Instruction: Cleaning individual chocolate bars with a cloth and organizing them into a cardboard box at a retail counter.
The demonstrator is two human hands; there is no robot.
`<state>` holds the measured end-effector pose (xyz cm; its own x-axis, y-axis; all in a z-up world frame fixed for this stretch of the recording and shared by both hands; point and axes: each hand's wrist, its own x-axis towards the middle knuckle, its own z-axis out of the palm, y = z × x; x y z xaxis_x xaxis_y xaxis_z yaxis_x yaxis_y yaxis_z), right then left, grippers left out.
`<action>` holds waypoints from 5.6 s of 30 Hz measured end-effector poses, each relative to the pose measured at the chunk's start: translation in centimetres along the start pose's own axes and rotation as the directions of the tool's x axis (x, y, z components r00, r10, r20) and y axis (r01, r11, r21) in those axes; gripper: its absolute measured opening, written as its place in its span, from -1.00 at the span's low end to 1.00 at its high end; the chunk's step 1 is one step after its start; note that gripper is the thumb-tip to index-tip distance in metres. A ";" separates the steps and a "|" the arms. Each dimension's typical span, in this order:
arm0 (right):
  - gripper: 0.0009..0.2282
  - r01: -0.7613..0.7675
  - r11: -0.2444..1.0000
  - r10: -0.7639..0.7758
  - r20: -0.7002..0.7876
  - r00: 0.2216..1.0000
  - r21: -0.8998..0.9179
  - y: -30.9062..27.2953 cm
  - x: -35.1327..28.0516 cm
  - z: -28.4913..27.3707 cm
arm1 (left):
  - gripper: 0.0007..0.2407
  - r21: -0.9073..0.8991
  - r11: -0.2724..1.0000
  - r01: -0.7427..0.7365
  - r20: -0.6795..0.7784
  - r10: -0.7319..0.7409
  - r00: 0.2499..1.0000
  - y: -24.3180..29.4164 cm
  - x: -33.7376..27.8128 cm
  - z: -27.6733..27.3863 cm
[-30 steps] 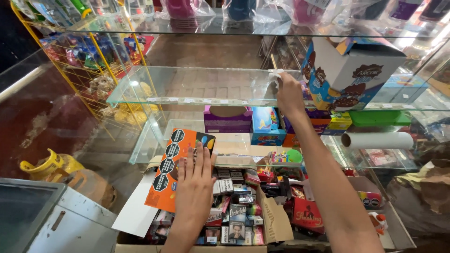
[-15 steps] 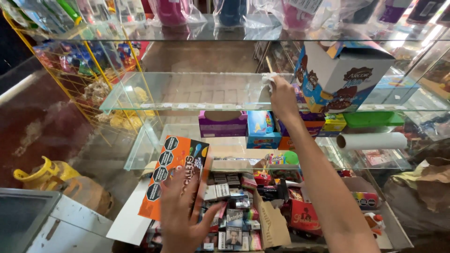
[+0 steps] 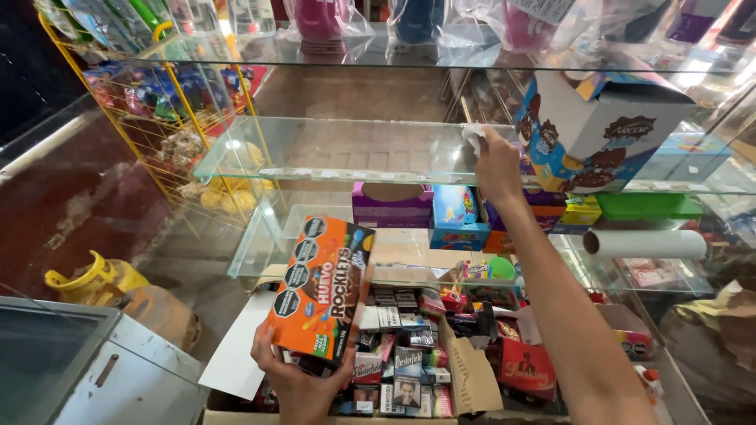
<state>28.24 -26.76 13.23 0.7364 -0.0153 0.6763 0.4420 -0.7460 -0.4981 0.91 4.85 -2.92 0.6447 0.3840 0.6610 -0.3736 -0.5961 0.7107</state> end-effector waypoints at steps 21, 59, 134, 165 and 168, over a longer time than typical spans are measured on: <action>-0.72 0.708 0.608 -0.793 0.247 0.556 0.359 -19.4 -24.3 -2.5 | -0.83 0.000 0.964 -0.265 -0.477 0.233 0.847 7.7 -0.3 2.3; -0.49 -0.104 0.937 -0.083 0.500 0.862 0.334 -2.0 -35.0 -6.3 | -0.18 0.062 0.996 0.070 -0.157 -0.060 0.986 -8.5 16.4 4.0; -0.67 0.301 0.922 -0.380 -0.422 0.823 -0.244 -1.9 -18.2 -17.4 | -0.52 -0.017 0.936 -0.352 0.490 0.314 0.813 3.2 17.6 12.9; -0.65 0.660 0.719 -0.644 -0.150 0.750 0.218 -3.0 -26.3 2.4 | -0.14 0.242 0.913 0.327 0.721 -0.395 0.569 3.2 15.6 0.1; -0.65 0.662 0.722 -0.657 -0.099 0.747 0.200 -2.3 -26.6 2.4 | -0.29 0.367 0.898 0.244 0.679 -0.437 0.589 2.8 15.8 0.4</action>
<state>8.90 -23.03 -4.91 0.2089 0.4130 0.8864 0.9091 -0.4162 -0.0204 10.27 8.98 9.40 0.9964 0.0082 -0.0848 0.0662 -0.7000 0.7111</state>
